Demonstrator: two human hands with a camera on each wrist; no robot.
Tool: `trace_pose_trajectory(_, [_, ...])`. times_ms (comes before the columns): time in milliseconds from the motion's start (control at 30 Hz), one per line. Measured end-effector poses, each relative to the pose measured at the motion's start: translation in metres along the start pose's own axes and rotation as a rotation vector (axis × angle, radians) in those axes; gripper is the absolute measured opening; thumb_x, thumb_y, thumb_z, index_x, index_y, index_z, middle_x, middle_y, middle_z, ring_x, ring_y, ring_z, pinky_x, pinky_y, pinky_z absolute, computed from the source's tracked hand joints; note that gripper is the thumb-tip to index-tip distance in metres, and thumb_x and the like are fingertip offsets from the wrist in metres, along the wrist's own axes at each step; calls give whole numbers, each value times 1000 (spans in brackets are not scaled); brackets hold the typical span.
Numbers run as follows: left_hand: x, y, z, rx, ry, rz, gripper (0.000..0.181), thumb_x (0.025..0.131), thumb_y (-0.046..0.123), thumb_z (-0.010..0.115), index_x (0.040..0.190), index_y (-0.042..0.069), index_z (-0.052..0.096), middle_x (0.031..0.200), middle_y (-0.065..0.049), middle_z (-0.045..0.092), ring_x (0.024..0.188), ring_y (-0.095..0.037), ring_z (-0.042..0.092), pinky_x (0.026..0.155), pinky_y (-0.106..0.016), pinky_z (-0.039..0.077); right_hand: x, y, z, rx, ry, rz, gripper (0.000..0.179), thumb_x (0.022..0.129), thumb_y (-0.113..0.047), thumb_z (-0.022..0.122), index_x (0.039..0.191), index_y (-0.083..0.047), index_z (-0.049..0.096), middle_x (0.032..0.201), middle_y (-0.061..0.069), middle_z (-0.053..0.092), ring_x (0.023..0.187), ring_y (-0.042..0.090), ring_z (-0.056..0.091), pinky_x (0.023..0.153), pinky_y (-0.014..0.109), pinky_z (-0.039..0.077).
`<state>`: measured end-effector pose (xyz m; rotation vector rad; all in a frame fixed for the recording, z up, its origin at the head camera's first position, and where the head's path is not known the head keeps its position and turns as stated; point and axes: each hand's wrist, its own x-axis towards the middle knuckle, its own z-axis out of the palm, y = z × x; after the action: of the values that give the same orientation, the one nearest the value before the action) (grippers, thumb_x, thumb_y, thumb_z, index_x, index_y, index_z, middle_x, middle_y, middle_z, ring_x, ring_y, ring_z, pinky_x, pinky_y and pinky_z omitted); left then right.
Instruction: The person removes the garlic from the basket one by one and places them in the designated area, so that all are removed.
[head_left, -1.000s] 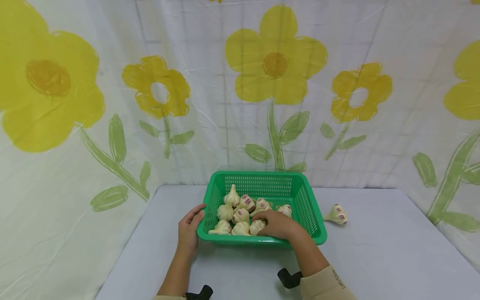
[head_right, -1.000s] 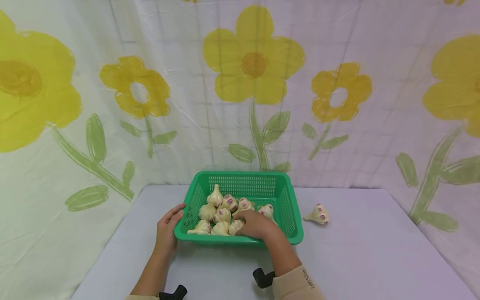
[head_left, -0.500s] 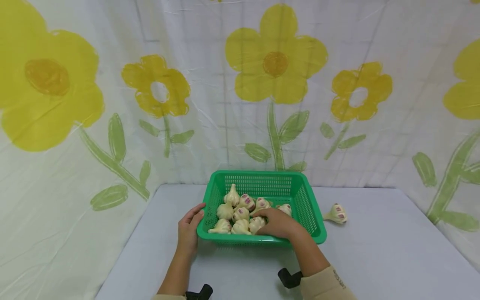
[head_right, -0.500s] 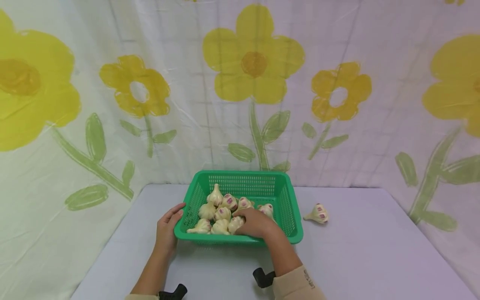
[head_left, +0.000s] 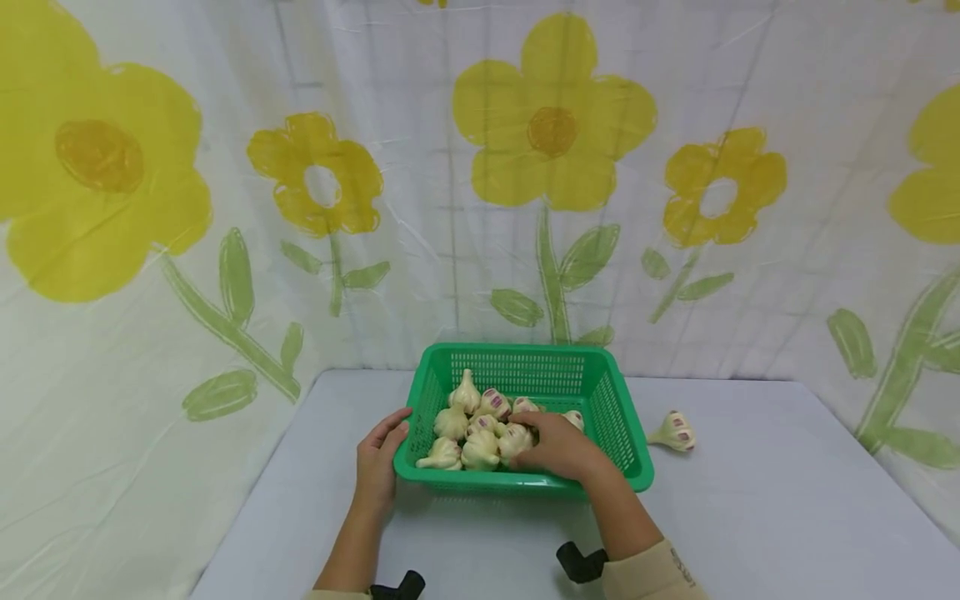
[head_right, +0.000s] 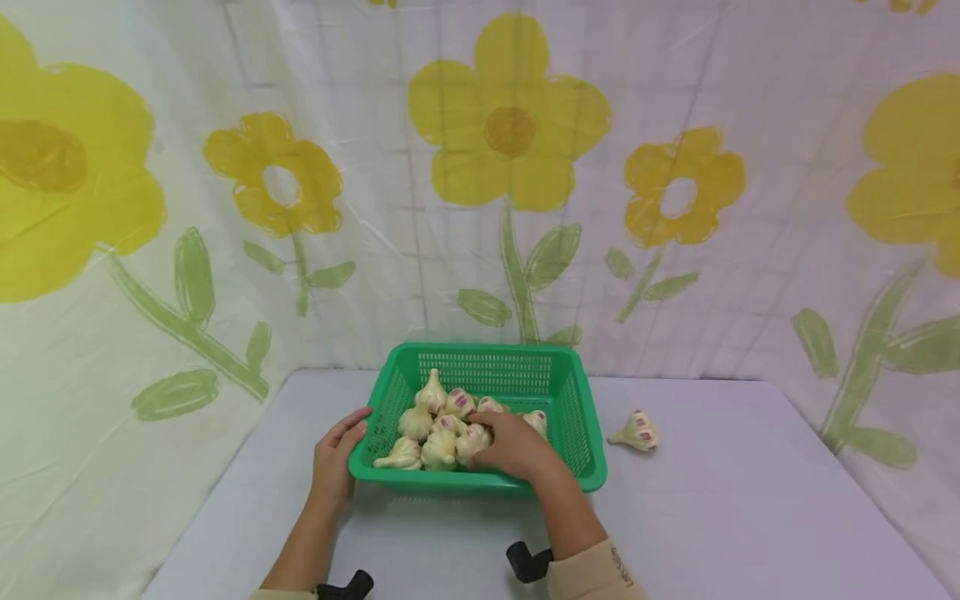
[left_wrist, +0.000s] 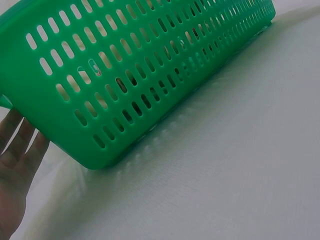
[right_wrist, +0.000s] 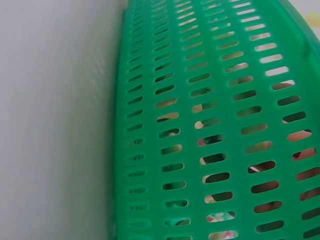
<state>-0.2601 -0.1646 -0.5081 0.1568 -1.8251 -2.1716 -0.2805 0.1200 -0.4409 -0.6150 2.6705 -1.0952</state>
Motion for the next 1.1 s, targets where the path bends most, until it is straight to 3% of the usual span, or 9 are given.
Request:
trace_pose_trajectory(300, [-2,-1,-3,-3,1,-40,32,96,23,64,126,12,67,136,-3,60,124,-8,52,93,-17,48,1,2,2,39,6,-43,65,82,-37,79,139,-14,57,138,6,58,126,30,53,96,52,49])
trace_pose_trajectory(533, [1,0,-2,12,-4,-20,31,97,22,63,126,13,68,137,-5,60,124,-9,52,92,-17,49,0,0,1,46,48,-23,65,81,-34,80,139,-14,57,137,6,59,118,27,58,93,49,51])
trace_pose_trajectory(767, [1,1,-3,2,1,-30,32,97,21,63,126,11,67,137,-4,59,125,-9,51,93,-17,49,0,-2,2,48,74,-13,63,82,-36,80,137,-14,58,136,5,59,121,28,57,94,50,50])
trace_pose_trajectory(967, [1,2,-2,28,2,-16,34,97,22,62,127,7,66,133,-3,61,121,-7,53,90,-17,50,-5,-1,4,67,161,14,69,82,-46,78,141,-20,55,139,4,58,121,25,58,91,46,52])
trace_pose_trajectory(1100, [0,0,-1,28,4,-16,32,97,22,62,125,9,67,133,-3,62,121,-7,54,91,-18,50,-8,-3,4,69,248,-12,68,82,-45,77,140,-17,56,135,4,61,112,23,62,85,42,54])
